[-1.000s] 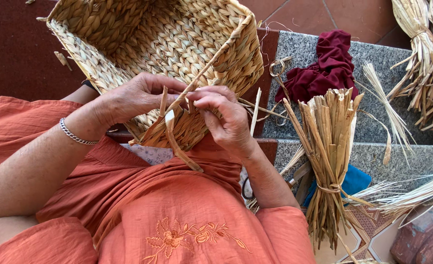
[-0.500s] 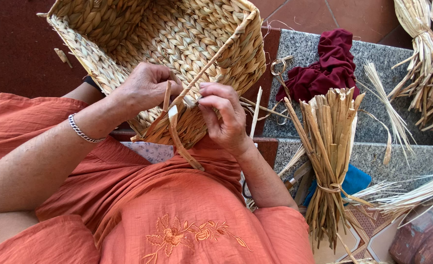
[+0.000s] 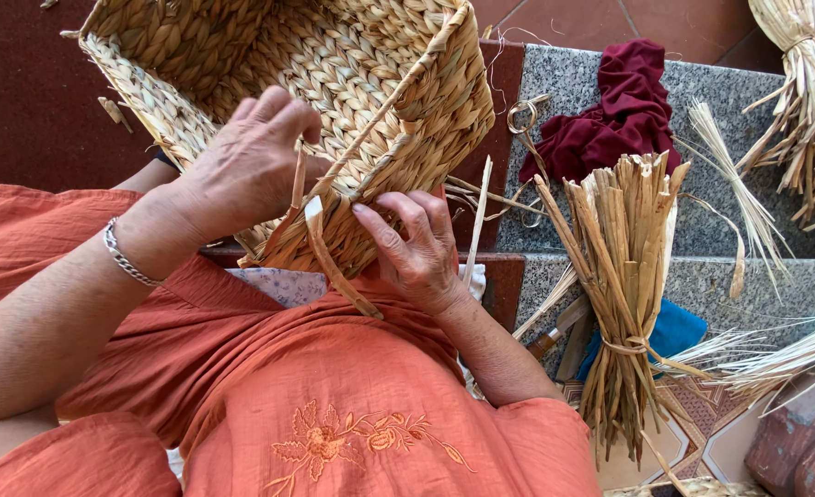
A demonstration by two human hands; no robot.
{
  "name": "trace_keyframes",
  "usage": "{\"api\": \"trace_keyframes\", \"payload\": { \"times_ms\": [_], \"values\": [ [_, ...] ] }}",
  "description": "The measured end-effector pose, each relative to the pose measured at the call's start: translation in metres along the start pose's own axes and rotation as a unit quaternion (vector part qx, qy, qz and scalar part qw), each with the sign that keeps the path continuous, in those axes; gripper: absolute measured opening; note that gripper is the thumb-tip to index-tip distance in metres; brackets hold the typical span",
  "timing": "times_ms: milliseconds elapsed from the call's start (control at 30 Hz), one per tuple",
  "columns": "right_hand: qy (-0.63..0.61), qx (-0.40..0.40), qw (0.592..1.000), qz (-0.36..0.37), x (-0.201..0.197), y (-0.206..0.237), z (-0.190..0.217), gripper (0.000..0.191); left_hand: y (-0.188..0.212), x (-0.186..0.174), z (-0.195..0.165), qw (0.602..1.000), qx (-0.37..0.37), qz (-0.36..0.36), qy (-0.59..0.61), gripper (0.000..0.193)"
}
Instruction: The person weaves a rectangular basket by hand, threading dried palm strips through the rim and tightening the weave. They use shears to trim excess material and continue adding strips to build up the basket's sides.
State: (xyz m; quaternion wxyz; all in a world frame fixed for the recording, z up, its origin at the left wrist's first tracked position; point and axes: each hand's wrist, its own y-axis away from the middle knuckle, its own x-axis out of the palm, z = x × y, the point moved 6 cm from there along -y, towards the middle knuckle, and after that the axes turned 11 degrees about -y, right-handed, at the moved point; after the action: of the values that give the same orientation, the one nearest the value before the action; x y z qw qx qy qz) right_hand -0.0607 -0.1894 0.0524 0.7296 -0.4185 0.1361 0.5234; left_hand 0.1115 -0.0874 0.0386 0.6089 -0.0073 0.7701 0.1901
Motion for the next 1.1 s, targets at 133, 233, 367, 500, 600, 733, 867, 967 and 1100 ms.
{"api": "trace_keyframes", "payload": {
  "times_ms": [133,233,367,500,600,733,867,967,1100],
  "values": [
    [0.009,0.017,1.000,0.013,0.001,-0.003,0.001,0.043,-0.006,0.003,-0.006,0.997,0.057,-0.046,0.018,0.012],
    [0.022,0.019,0.999,0.019,0.002,-0.004,0.003,0.040,-0.008,0.004,-0.001,0.991,0.023,-0.078,0.104,0.010],
    [0.032,0.019,0.999,0.022,0.005,-0.003,0.003,0.040,-0.001,0.011,0.018,0.943,-0.113,-0.015,0.313,0.011],
    [0.021,0.017,1.000,0.009,0.008,0.001,0.003,0.043,0.000,0.015,0.016,0.817,-0.121,0.004,0.563,0.019],
    [0.010,0.024,1.000,0.004,0.010,0.005,0.002,0.047,-0.006,0.029,0.009,0.780,-0.145,0.053,0.606,0.017],
    [-0.006,0.036,0.999,0.010,0.013,0.008,0.001,0.048,-0.006,0.035,0.012,0.781,-0.143,0.050,0.605,0.015],
    [-0.011,0.034,0.999,0.000,0.014,0.006,0.001,0.047,-0.004,0.036,0.016,0.788,-0.163,0.048,0.592,0.012],
    [-0.017,0.038,0.999,-0.002,0.014,0.006,0.001,0.047,-0.008,0.038,0.014,0.779,-0.169,0.087,0.598,0.015],
    [-0.018,0.040,0.999,-0.006,0.015,0.006,0.001,0.047,-0.012,0.033,0.015,0.849,-0.129,0.126,0.497,0.020]
  ]
}}
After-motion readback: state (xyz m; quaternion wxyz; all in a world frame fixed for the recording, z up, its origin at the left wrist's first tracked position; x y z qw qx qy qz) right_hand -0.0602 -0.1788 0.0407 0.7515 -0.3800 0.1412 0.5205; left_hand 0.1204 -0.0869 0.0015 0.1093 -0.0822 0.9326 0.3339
